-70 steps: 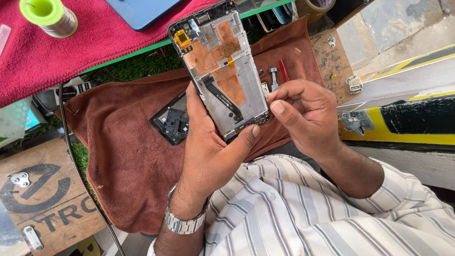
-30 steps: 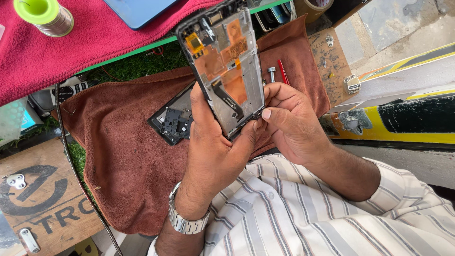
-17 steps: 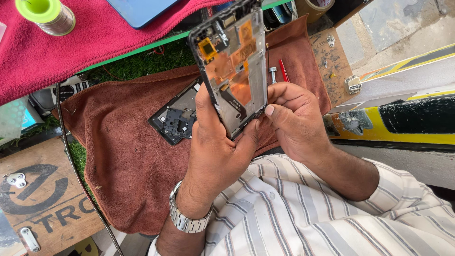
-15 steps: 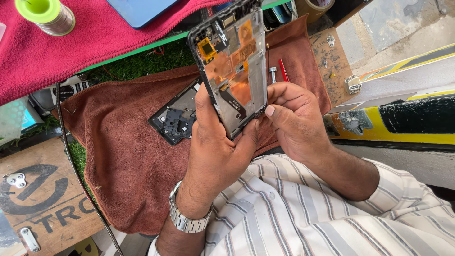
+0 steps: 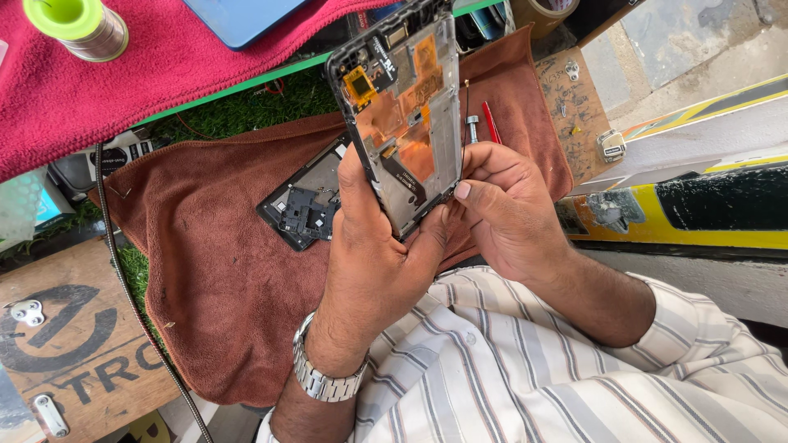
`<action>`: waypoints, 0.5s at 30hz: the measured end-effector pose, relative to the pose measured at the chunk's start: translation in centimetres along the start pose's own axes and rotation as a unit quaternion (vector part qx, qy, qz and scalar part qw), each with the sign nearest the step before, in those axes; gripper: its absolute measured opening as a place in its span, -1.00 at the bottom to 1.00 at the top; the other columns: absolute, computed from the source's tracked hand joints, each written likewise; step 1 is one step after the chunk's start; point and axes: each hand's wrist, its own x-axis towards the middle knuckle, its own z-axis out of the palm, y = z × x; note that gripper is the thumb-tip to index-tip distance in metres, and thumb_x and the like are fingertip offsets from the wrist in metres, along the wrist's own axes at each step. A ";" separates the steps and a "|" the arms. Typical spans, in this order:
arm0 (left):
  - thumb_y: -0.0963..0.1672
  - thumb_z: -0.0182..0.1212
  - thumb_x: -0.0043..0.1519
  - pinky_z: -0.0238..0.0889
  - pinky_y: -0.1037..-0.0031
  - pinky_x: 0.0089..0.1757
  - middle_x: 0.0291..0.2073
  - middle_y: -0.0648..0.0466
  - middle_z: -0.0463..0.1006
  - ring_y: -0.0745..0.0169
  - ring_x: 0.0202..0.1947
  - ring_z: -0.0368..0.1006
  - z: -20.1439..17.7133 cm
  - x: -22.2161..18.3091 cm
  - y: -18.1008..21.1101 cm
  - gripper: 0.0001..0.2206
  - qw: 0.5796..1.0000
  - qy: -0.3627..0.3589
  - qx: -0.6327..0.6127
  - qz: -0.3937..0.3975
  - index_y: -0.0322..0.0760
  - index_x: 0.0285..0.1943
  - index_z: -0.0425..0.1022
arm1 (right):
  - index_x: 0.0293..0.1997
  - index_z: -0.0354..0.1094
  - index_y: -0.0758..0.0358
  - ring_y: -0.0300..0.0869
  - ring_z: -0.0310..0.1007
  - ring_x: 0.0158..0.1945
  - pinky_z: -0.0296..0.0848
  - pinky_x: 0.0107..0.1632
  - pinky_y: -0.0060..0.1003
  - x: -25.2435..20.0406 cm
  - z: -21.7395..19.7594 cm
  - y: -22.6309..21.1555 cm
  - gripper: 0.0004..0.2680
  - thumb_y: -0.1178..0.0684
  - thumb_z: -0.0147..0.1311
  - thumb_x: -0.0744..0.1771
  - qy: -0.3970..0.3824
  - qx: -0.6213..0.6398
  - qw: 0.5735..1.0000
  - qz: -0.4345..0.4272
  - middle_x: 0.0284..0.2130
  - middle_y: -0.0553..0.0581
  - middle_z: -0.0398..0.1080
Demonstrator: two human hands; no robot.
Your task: The person is repairing a disassembled mobile phone by hand. They carefully manipulate small internal components, including a flexible ribbon cable and a small black part, connecting them to the phone's internal frame and circuitry.
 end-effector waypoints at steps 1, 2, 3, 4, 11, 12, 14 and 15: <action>-0.28 0.25 0.35 0.55 0.33 0.15 0.14 -0.17 0.54 0.03 0.15 0.63 0.0 0.0 0.0 -0.29 1.000 -0.001 -0.001 -0.002 -0.37 0.57 -0.21 | 0.10 0.30 0.49 -0.15 0.50 0.04 0.49 0.21 -0.24 0.0 0.1 0.0 -0.84 0.27 0.07 0.40 -0.001 0.003 1.000 0.000 -0.06 0.25 0.48; -0.28 0.26 0.35 0.55 0.34 0.14 0.14 -0.17 0.54 0.05 0.14 0.63 0.0 0.1 0.0 -0.30 1.000 0.001 -0.006 -0.005 -0.37 0.56 -0.20 | 0.10 0.30 0.49 -0.14 0.50 0.04 0.48 0.22 -0.23 0.1 0.1 0.0 -0.84 0.28 0.06 0.40 -0.002 0.005 1.000 -0.001 -0.05 0.26 0.48; -0.28 0.26 0.35 0.55 0.35 0.13 0.13 -0.16 0.54 0.07 0.13 0.63 0.0 0.1 0.0 -0.30 1.000 0.002 -0.011 -0.009 -0.37 0.55 -0.19 | 0.10 0.30 0.49 -0.14 0.51 0.04 0.48 0.22 -0.22 0.1 0.2 0.0 -0.84 0.28 0.05 0.41 -0.003 0.010 1.000 0.001 -0.05 0.27 0.48; -0.28 0.26 0.35 0.55 0.35 0.13 0.13 -0.16 0.54 0.10 0.12 0.64 0.0 0.1 0.0 -0.31 1.000 0.003 -0.016 -0.012 -0.37 0.54 -0.18 | 0.10 0.30 0.49 -0.13 0.51 0.04 0.49 0.21 -0.21 0.1 0.3 0.0 -0.84 0.28 0.04 0.41 -0.003 0.014 1.000 0.003 -0.04 0.27 0.48; -0.26 0.30 0.32 0.50 0.37 0.15 0.15 -0.12 0.53 0.14 0.16 0.59 -0.3 0.3 0.1 -0.28 0.998 0.019 -0.049 -0.046 -0.39 0.52 -0.17 | 0.13 0.29 0.49 -0.14 0.49 0.07 0.47 0.23 -0.23 0.1 0.7 -0.2 -0.83 0.29 0.00 0.41 0.005 0.009 1.000 0.008 -0.02 0.27 0.47; -0.26 0.31 0.31 0.50 0.37 0.14 0.15 -0.12 0.53 0.15 0.16 0.59 -0.2 0.3 0.1 -0.28 0.997 0.021 -0.049 -0.047 -0.39 0.52 -0.18 | 0.12 0.29 0.48 -0.15 0.49 0.06 0.47 0.22 -0.23 0.1 0.7 -0.2 -0.84 0.29 0.00 0.41 0.006 0.009 1.000 0.011 -0.03 0.26 0.47; -0.26 0.30 0.29 0.49 0.38 0.13 0.14 -0.11 0.54 0.16 0.14 0.59 -0.1 0.4 0.2 -0.28 0.997 0.023 -0.048 -0.054 -0.40 0.50 -0.17 | 0.11 0.29 0.47 -0.15 0.50 0.04 0.48 0.19 -0.23 0.2 0.8 -0.2 -0.85 0.28 0.00 0.41 0.009 0.010 1.000 0.014 -0.05 0.25 0.46; -0.26 0.30 0.28 0.49 0.38 0.12 0.13 -0.10 0.54 0.17 0.14 0.59 0.0 0.5 0.4 -0.29 0.997 0.023 -0.048 -0.060 -0.40 0.50 -0.17 | 0.10 0.29 0.47 -0.17 0.49 0.04 0.48 0.20 -0.24 0.3 0.8 -0.2 -0.85 0.28 0.01 0.41 0.008 0.009 1.000 0.011 -0.05 0.23 0.46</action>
